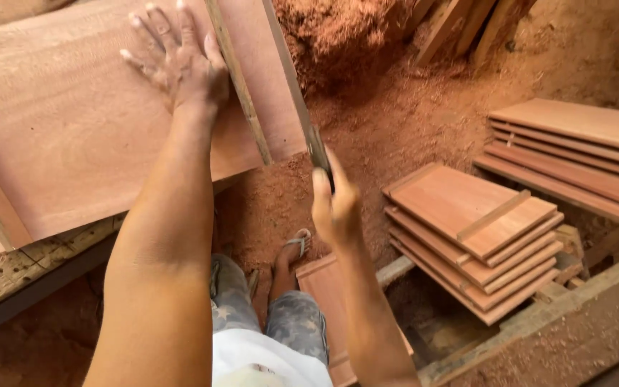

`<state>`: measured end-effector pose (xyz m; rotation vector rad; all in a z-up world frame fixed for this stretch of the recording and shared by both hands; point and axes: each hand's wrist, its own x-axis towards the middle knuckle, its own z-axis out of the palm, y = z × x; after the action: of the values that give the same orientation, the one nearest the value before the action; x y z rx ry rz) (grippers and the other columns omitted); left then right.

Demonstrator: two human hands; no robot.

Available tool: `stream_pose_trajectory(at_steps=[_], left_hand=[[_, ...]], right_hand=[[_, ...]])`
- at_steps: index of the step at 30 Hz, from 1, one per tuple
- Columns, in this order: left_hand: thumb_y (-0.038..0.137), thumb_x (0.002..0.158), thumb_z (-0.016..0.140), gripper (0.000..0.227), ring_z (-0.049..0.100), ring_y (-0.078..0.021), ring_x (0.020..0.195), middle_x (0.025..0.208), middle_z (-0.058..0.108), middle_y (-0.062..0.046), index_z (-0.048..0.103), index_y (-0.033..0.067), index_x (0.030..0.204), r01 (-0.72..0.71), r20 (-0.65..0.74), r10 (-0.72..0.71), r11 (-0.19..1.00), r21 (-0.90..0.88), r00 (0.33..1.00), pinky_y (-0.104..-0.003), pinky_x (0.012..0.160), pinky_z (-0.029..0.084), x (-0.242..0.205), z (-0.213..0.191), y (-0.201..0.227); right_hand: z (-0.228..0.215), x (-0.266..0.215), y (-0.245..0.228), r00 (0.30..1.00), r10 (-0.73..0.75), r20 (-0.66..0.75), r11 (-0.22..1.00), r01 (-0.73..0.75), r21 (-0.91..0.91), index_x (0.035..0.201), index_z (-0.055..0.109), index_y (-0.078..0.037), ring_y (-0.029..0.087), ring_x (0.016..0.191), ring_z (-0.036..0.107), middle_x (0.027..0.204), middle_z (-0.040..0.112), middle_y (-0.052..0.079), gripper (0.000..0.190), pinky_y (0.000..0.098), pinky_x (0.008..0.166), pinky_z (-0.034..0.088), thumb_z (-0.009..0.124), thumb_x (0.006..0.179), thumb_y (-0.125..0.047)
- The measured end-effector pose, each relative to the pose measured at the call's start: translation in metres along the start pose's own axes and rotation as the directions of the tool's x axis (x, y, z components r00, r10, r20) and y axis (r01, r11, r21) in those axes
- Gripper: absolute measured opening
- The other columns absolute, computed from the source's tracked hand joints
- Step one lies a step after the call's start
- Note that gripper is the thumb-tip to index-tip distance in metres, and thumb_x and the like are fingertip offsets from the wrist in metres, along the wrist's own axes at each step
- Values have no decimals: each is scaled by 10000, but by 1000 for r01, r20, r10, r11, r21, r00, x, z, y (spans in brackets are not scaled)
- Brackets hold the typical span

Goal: The person is sawing a wooden board and using a hammer and chisel to assemble furniture components in a workshop setting.

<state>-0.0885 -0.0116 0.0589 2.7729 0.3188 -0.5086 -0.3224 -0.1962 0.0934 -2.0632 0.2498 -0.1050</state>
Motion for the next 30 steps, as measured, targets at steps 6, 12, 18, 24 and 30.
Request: stream_pose_trajectory(at_steps=[6,12,18,24,30], left_hand=[[477,1134,273,625,-132,-321,1605,1760,-88,-106,53,316,1696,-3,-7,3,1000,5,1000,-655,1262,-113,0,-3,2],[497,1126,253,624,-99,-336,1608,1756,-63,-115,55,304,1685,-5,-5,5,999,31,1000,-648,1257,-106,2,-4,1],[458,1126,252,603,-82,-347,1614,1757,-39,-134,80,307,1684,-6,26,5,1000,24,1000,-648,1260,-101,-19,-16,10],[465,1140,243,602,-39,-364,1613,1757,2,-145,76,274,1686,-18,-23,18,1000,0,1000,-666,1253,-89,-4,-5,3],[477,1120,248,602,18,-383,1586,1730,58,-152,108,249,1659,-41,-81,41,999,5,996,-693,1209,-84,-3,-1,1]], right_hand=[[-55,-146,9,991,129,19,991,-128,-40,1483,510,40,100,659,543,793,579,60,470,285,538,442,474,1055,-153],[-18,-72,28,996,83,12,996,-83,-17,1452,518,54,67,536,560,754,646,37,462,268,433,457,468,1041,-149],[-6,-27,13,999,49,-3,999,-49,-17,1455,536,26,60,566,547,686,574,11,435,265,484,458,493,1069,-170],[-49,-146,23,985,175,-8,985,-175,-14,1444,553,30,75,595,540,781,635,60,452,261,521,460,514,1019,-120],[-27,-91,28,999,31,-23,999,-31,-15,1457,545,30,157,762,637,952,665,124,429,329,641,524,494,1059,-122]])
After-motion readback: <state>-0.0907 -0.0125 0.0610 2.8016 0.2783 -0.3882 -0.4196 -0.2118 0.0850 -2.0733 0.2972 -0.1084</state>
